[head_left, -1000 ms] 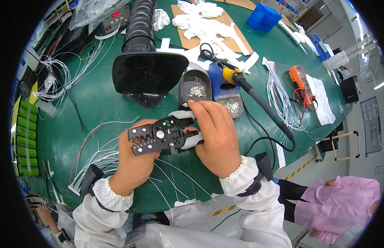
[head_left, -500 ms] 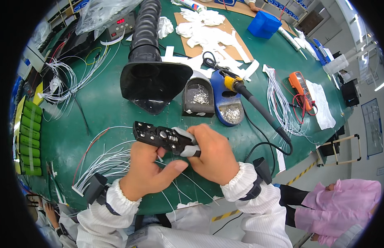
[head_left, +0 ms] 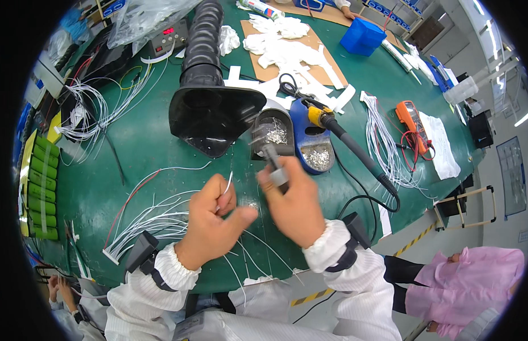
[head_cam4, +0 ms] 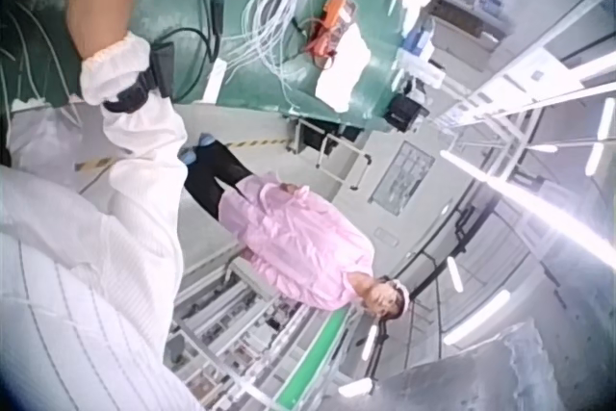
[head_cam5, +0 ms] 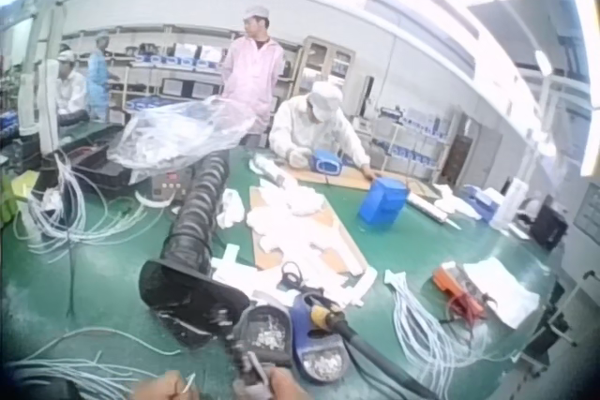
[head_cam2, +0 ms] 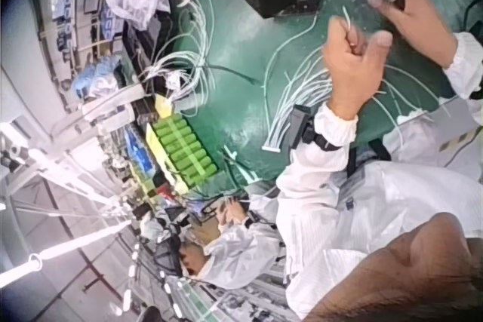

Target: The recorder uses a hand crimping tool to attach connectors to the ends of multiple white wires at an industrial electronics assembly workbench.

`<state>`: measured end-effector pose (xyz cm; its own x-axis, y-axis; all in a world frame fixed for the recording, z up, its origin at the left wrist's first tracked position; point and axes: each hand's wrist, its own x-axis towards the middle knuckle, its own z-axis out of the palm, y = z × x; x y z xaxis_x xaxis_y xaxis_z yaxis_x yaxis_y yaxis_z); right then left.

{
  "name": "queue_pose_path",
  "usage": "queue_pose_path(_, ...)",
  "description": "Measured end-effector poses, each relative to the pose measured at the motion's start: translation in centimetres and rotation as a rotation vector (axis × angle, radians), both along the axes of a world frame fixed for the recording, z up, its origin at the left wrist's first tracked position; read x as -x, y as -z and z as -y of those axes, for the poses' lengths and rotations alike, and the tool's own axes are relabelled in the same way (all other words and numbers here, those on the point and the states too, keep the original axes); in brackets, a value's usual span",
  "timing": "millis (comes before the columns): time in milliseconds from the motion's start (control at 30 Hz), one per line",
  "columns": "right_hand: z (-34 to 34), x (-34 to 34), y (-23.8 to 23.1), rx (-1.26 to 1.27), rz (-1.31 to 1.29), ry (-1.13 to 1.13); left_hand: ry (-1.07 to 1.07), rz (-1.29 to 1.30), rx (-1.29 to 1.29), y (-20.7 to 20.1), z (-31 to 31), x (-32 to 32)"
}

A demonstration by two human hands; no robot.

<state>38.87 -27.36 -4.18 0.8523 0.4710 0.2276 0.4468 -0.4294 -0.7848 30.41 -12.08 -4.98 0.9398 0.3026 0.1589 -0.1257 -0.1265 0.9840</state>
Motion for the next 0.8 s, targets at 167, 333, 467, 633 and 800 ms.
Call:
queue_pose_path(167,1.6,-1.8,-1.6,-0.339,-0.464,0.129,0.373,0.101,0.070,-0.2,-1.8,0.0)
queue_pose_path(333,2.2,-2.2,-2.1,-0.359,-0.535,0.010,0.363,0.053,0.268,-0.1,-1.5,-0.2)
queue_pose_path(467,1.8,-1.9,-1.0,-0.403,-0.456,-0.042,0.340,0.059,0.094,-0.3,-1.9,-0.1)
queue_pose_path(633,2.4,-1.7,-0.3,-0.383,-0.365,-0.053,0.232,-0.027,0.270,-1.1,-1.6,0.0)
queue_pose_path(800,1.7,-1.1,-0.9,-0.028,0.332,-0.114,0.143,0.008,0.470,-1.5,-1.8,0.1)
